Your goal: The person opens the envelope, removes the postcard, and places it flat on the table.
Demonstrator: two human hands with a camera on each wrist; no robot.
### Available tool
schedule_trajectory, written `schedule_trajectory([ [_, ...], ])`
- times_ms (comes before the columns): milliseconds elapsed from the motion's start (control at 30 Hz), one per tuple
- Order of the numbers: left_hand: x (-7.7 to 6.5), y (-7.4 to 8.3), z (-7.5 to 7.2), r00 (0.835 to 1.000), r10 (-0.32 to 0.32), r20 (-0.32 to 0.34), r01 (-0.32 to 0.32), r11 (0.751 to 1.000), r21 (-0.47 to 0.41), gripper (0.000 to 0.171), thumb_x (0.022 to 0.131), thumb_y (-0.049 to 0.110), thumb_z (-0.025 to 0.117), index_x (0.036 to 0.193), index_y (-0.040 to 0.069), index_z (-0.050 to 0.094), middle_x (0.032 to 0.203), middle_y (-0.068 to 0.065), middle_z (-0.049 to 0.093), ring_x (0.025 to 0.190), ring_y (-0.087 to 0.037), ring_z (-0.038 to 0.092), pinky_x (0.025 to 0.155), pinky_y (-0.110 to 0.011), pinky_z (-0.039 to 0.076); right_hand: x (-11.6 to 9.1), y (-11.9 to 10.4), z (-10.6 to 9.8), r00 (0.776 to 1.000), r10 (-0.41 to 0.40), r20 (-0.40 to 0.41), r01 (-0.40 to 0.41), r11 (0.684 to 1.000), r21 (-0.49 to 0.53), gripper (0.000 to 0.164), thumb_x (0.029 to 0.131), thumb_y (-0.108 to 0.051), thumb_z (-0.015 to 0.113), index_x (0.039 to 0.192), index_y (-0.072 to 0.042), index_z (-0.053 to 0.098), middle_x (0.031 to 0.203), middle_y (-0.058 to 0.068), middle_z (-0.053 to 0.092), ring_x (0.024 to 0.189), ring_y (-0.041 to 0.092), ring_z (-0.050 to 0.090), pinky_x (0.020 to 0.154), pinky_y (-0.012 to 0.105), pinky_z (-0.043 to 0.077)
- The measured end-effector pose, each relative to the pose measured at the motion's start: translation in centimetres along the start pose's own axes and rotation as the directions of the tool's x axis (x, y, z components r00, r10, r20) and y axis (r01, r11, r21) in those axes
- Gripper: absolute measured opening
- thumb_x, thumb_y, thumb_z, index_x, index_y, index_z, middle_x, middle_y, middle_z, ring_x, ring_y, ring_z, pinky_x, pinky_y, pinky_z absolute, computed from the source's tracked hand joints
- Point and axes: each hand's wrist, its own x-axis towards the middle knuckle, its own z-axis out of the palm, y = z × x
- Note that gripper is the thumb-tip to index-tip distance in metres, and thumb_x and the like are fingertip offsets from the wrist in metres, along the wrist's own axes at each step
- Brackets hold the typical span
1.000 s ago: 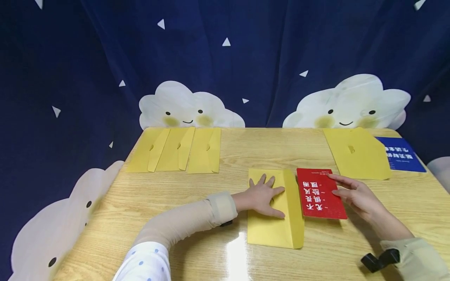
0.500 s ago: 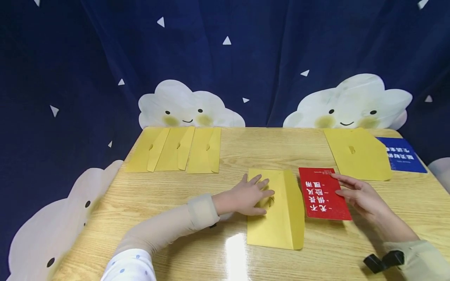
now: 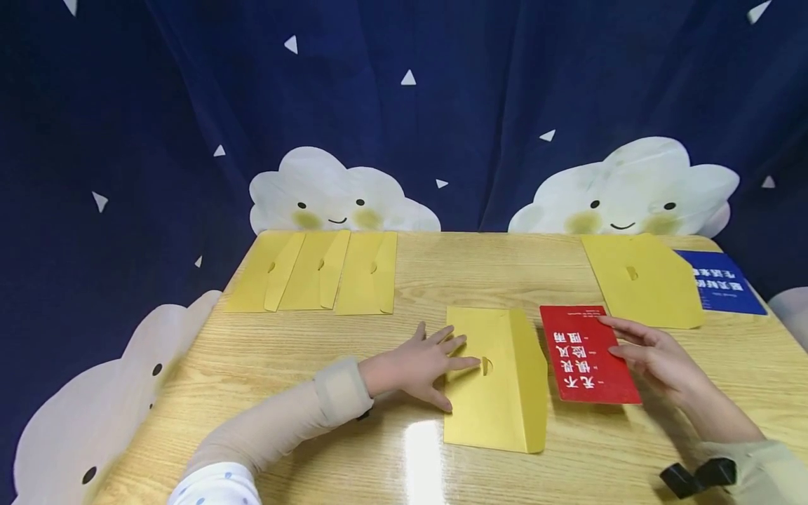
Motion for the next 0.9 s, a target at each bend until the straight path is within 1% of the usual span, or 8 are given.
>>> schedule_trajectory([
  [133,0.4,-0.1,0.4,0.999,-0.032,0.028,0.032,0.999,0.019,0.084,0.074,0.063,0.059,0.144,0.034,0.023,0.148,-0.012,0.021,0.135,-0.035,0.014,0.097,-0.063,0.022,-0.3,0.0,-0.4,1.0,0.002,0.02,-0.002,1.0,0.0,0.043,0.088,0.001,0.055,0.114,-0.032,0.064,0.103,-0.013,0.055,0.087,0.009,0.057,0.069,0.031,0.052],
  [300,0.6,0.1,0.8,0.996,-0.046,0.073,0.047,0.999,-0.014,0.08,0.075,0.061,0.059,0.143,0.035,0.026,0.149,-0.012,0.019,0.136,-0.033,0.015,0.099,-0.06,0.022,-0.4,0.2,-0.8,0.998,-0.001,0.058,0.003,0.999,-0.036,0.041,0.088,0.002,0.053,0.107,-0.031,0.066,0.1,-0.009,0.058,0.082,0.014,0.061,0.066,0.033,0.053],
  [433,0.6,0.4,1.0,0.996,-0.05,0.077,0.053,0.997,-0.048,0.08,0.075,0.059,0.061,0.143,0.034,0.027,0.149,-0.012,0.018,0.135,-0.032,0.015,0.099,-0.059,0.023,-0.5,0.3,-1.2,0.996,-0.026,0.081,0.029,0.999,-0.04,0.041,0.089,0.004,0.05,0.105,-0.029,0.067,0.098,-0.007,0.058,0.079,0.017,0.063,0.064,0.034,0.053],
  [500,0.6,0.4,0.9,0.996,-0.049,0.071,0.053,0.997,-0.048,0.08,0.075,0.059,0.061,0.143,0.033,0.028,0.149,-0.013,0.018,0.135,-0.033,0.017,0.099,-0.058,0.024,-0.4,0.3,-1.3,0.996,-0.024,0.091,0.024,1.0,-0.001,0.041,0.089,0.005,0.049,0.105,-0.027,0.068,0.098,-0.006,0.058,0.08,0.018,0.063,0.065,0.036,0.053],
  [600,0.8,0.5,0.7,0.998,-0.037,0.056,0.038,0.999,-0.027,0.08,0.075,0.06,0.061,0.143,0.032,0.03,0.148,-0.014,0.021,0.134,-0.034,0.019,0.098,-0.059,0.026,-0.3,0.2,-1.7,0.997,0.006,0.082,-0.012,0.997,0.08,0.04,0.088,0.007,0.049,0.103,-0.025,0.069,0.097,-0.003,0.06,0.08,0.021,0.064,0.067,0.039,0.053],
  [667,1.0,0.7,0.5,0.998,-0.032,0.05,0.033,0.999,-0.018,0.08,0.074,0.06,0.061,0.143,0.032,0.03,0.148,-0.014,0.021,0.134,-0.034,0.02,0.097,-0.059,0.026,-0.3,0.3,-2.0,0.997,0.013,0.075,-0.023,0.992,0.123,0.04,0.088,0.008,0.049,0.103,-0.023,0.069,0.098,-0.002,0.06,0.081,0.021,0.064,0.068,0.04,0.053],
  [767,1.3,0.9,0.5,0.998,-0.025,0.053,0.025,1.0,-0.004,0.081,0.074,0.061,0.061,0.143,0.033,0.03,0.148,-0.014,0.022,0.133,-0.034,0.021,0.097,-0.059,0.027,-0.5,0.4,-2.5,0.998,0.008,0.067,-0.018,0.99,0.143,0.04,0.087,0.008,0.05,0.102,-0.022,0.069,0.098,-0.003,0.062,0.082,0.02,0.064,0.069,0.039,0.053],
  [900,1.9,1.4,0.6,0.998,-0.012,0.062,0.011,1.0,0.01,0.082,0.072,0.061,0.061,0.142,0.033,0.03,0.147,-0.013,0.022,0.133,-0.035,0.023,0.097,-0.057,0.029,-0.9,0.8,-3.2,0.997,-0.009,0.081,-0.004,0.988,0.155,0.04,0.088,0.009,0.048,0.104,-0.022,0.069,0.098,-0.004,0.063,0.083,0.018,0.063,0.069,0.036,0.053],
])
